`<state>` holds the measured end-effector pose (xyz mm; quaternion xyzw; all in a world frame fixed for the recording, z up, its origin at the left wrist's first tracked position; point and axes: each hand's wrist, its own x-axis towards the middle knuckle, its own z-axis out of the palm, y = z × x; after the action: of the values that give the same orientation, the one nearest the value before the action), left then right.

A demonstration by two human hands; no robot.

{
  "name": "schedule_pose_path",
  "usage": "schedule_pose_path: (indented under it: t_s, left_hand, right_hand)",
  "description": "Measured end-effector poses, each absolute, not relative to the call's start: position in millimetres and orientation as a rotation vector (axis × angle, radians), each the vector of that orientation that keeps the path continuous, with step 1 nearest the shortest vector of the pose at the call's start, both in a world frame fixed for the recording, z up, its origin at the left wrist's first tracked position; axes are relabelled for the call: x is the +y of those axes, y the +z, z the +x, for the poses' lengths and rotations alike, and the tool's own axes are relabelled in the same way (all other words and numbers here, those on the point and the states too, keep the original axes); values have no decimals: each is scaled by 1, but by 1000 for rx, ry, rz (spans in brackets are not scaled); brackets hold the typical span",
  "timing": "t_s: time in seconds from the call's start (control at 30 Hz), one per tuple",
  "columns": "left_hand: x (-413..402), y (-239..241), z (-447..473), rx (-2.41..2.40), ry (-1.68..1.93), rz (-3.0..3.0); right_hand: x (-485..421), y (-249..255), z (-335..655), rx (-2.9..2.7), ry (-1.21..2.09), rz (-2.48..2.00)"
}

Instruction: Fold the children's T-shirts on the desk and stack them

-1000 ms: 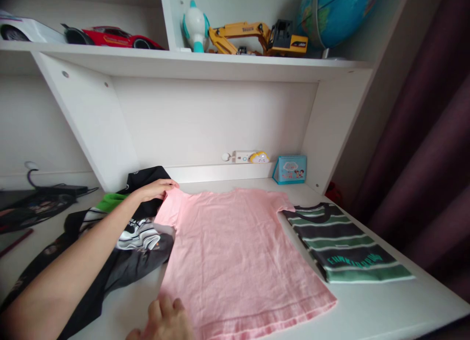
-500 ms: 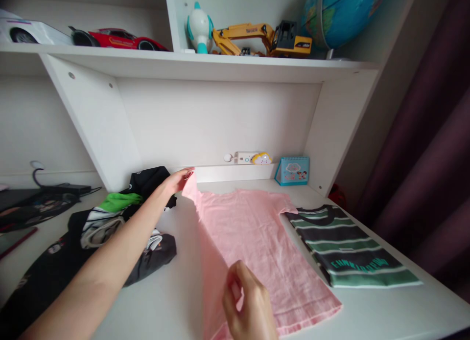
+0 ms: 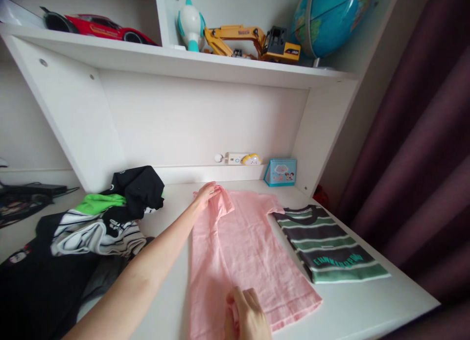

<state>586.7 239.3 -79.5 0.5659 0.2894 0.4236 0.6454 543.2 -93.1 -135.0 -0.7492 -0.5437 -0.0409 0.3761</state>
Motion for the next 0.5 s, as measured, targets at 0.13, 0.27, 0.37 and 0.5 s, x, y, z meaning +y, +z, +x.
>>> schedule_pose_path:
  t_s: [0.13,0.27,0.37,0.5]
  left_hand:
    - [245,-85,565,685,964,1539]
    - [235,-94,541,651,881,1830]
    - [221,-108,527,682,751,2139]
    - [224,-120,515,1019,348,2693]
  right_hand:
    - [-93,-133,544,-1455,-452,-1903]
    - [-81,-140,530,-1617,-665,-1780]
    - [-71,-151,516,-1759,-712,-1755]
    - [-66,-157,506,-1784,-692,-1782]
